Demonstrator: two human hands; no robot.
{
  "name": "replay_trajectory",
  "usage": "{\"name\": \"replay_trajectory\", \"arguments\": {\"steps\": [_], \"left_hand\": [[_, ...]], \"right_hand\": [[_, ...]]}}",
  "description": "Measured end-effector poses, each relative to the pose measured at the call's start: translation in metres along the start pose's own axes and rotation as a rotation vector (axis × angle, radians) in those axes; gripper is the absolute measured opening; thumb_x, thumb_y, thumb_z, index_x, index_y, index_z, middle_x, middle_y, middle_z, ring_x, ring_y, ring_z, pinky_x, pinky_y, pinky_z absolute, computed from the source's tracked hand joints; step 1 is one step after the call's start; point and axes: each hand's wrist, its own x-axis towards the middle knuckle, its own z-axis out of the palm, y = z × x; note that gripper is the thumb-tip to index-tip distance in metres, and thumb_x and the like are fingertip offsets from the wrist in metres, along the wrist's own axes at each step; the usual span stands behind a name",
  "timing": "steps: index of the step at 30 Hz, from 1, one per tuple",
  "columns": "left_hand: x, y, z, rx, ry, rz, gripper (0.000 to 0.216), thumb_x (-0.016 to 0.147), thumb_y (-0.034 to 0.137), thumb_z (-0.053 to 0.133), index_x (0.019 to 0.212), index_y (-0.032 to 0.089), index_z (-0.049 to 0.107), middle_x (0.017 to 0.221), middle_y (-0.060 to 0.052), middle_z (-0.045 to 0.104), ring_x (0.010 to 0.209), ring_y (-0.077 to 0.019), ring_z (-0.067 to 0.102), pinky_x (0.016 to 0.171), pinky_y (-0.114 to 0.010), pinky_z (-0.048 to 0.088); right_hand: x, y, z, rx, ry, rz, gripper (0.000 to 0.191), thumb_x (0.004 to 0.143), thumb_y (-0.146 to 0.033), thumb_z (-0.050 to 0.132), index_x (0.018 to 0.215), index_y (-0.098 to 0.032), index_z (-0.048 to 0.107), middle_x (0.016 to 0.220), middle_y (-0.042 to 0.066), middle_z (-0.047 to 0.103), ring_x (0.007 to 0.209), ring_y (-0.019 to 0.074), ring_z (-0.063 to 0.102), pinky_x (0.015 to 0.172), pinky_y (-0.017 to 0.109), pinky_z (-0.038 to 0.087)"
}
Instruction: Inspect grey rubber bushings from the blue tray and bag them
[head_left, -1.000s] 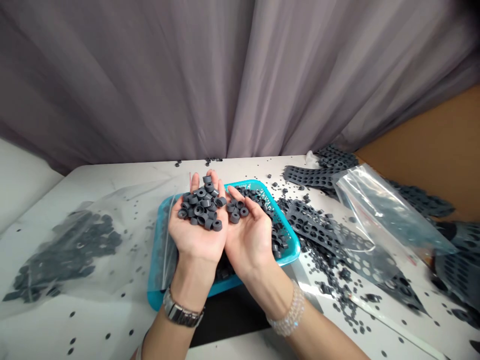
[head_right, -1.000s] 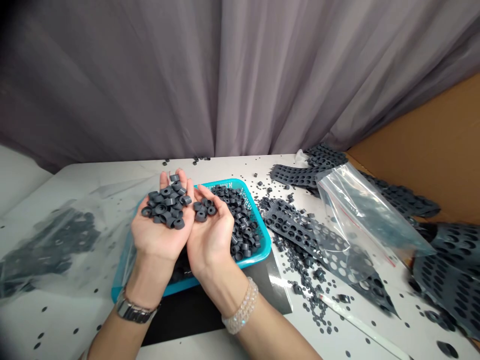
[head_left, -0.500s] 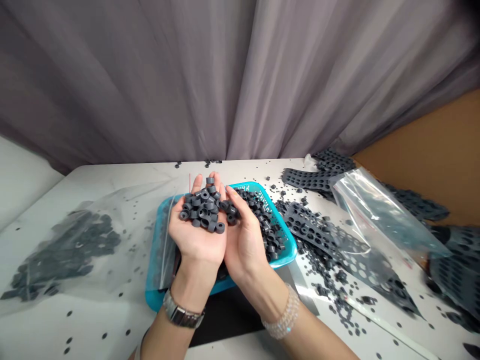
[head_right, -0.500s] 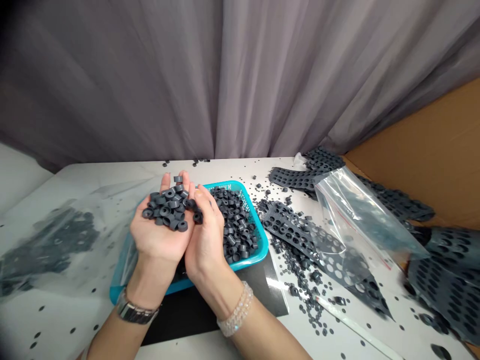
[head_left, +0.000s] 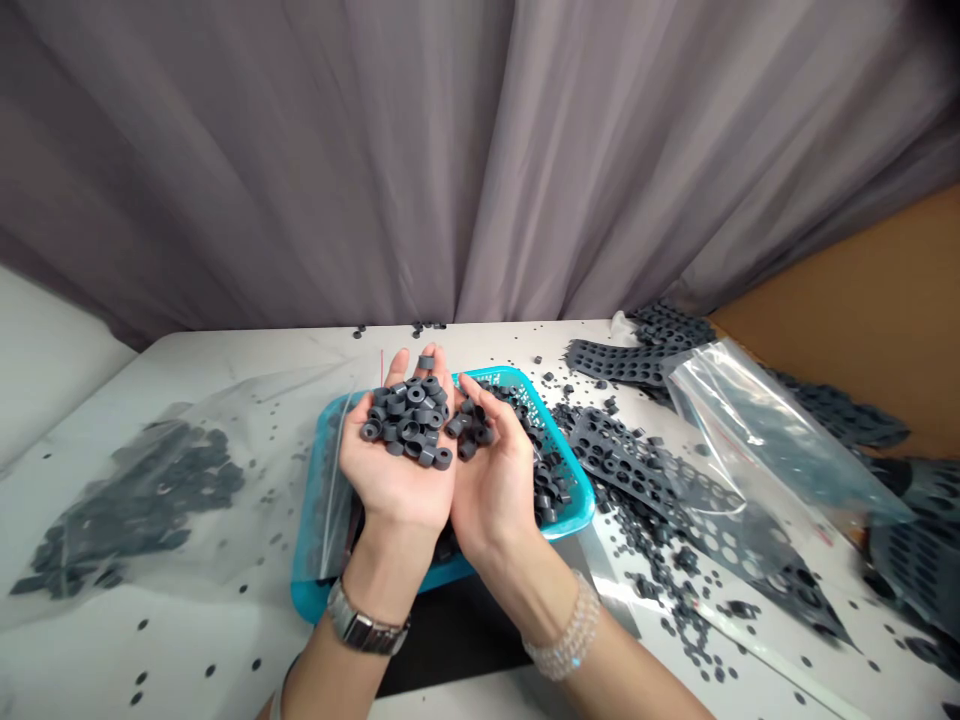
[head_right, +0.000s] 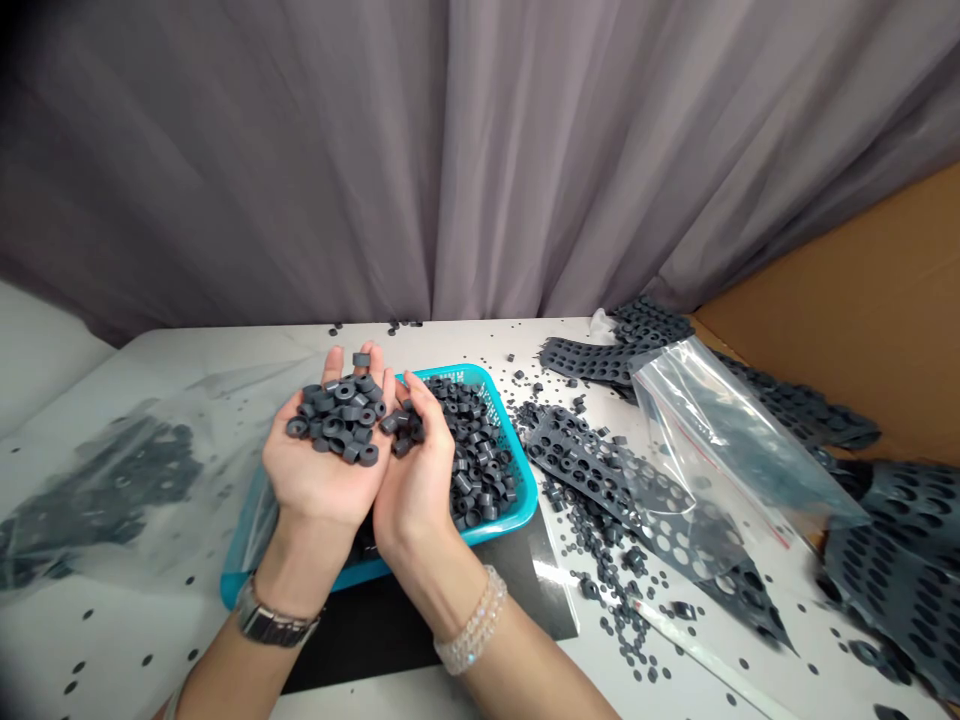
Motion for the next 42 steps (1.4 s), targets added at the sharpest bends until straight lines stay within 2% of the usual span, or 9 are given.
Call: {"name": "replay_trajectory", "arguments": {"steps": [6,9,15,19,23,30,33,38,42], "left_hand": [[-0.001,-0.001,-0.003,0.025,-0.032,0.003,0.04,0.083,0.038,0.039,0.114,0.02,0.058,0.119,-0.013,0.064,0.113,-0.0227,0.06,0.1,-0.037,0.042],[0.001,0.001,-0.002,-0.006,-0.037,-0.021,0.041,0.084,0.037,0.037,0.118,0.02,0.055,0.124,-0.013,0.06,0.116,-0.0218,0.057,0.101,-0.036,0.041],[0.003,0.003,0.001,-0.051,-0.031,-0.03,0.042,0.086,0.032,0.033,0.121,0.019,0.051,0.128,-0.015,0.057,0.117,-0.021,0.057,0.099,-0.035,0.043],[0.003,0.001,-0.003,-0.009,-0.059,-0.024,0.039,0.086,0.035,0.035,0.117,0.02,0.053,0.124,-0.015,0.06,0.115,-0.0222,0.058,0.099,-0.035,0.043],[0.004,0.001,-0.006,0.009,-0.074,-0.023,0.039,0.086,0.036,0.037,0.118,0.021,0.053,0.126,-0.014,0.059,0.116,-0.0225,0.057,0.101,-0.037,0.04],[0.002,0.0,-0.001,-0.023,-0.02,-0.012,0.041,0.086,0.033,0.036,0.121,0.018,0.052,0.128,-0.015,0.058,0.117,-0.0219,0.057,0.102,-0.037,0.04],[-0.001,-0.005,0.0,0.03,-0.022,-0.002,0.041,0.084,0.036,0.039,0.118,0.018,0.055,0.126,-0.015,0.059,0.116,-0.0229,0.057,0.103,-0.038,0.04],[-0.003,-0.011,-0.002,0.093,-0.026,0.004,0.042,0.083,0.038,0.04,0.115,0.017,0.057,0.126,-0.015,0.06,0.118,-0.0248,0.056,0.105,-0.041,0.038],[-0.002,-0.01,-0.004,0.06,-0.029,-0.02,0.044,0.084,0.037,0.04,0.121,0.017,0.054,0.127,-0.015,0.059,0.118,-0.0238,0.056,0.105,-0.039,0.038]], "right_hand": [[-0.002,0.006,-0.005,-0.204,-0.11,-0.062,0.04,0.068,-0.018,0.071,0.106,-0.024,0.061,0.093,-0.001,0.069,0.086,0.0124,0.064,0.094,0.033,0.046],[-0.002,0.005,-0.005,-0.251,-0.121,-0.087,0.035,0.068,-0.012,0.066,0.101,-0.022,0.061,0.092,0.0,0.069,0.083,0.0123,0.063,0.093,0.033,0.046],[0.003,0.002,-0.005,-0.16,-0.101,-0.05,0.03,0.069,-0.008,0.056,0.096,-0.02,0.062,0.088,0.0,0.068,0.084,0.0114,0.062,0.087,0.026,0.047],[0.003,0.002,-0.005,-0.135,-0.104,-0.048,0.024,0.071,-0.015,0.061,0.095,-0.02,0.062,0.089,-0.001,0.067,0.087,0.0114,0.062,0.088,0.026,0.047],[0.002,0.004,-0.005,-0.219,-0.123,-0.05,0.034,0.066,-0.012,0.068,0.098,-0.022,0.061,0.091,-0.001,0.068,0.08,0.0106,0.062,0.087,0.027,0.047],[0.008,0.0,-0.008,-0.127,-0.109,-0.06,0.024,0.072,-0.012,0.053,0.093,-0.019,0.064,0.091,0.0,0.066,0.089,0.0119,0.06,0.092,0.028,0.044],[0.008,-0.001,-0.006,-0.152,-0.085,-0.11,0.022,0.074,-0.02,0.061,0.095,-0.021,0.064,0.092,-0.001,0.066,0.089,0.0117,0.06,0.092,0.027,0.044],[0.006,0.001,-0.007,-0.268,-0.083,-0.13,0.035,0.068,-0.023,0.072,0.102,-0.025,0.064,0.096,-0.001,0.067,0.086,0.0132,0.062,0.089,0.031,0.046],[0.007,0.002,-0.009,-0.282,-0.077,-0.151,0.026,0.071,-0.022,0.069,0.098,-0.022,0.066,0.094,0.0,0.069,0.087,0.0135,0.063,0.086,0.029,0.047]]}}
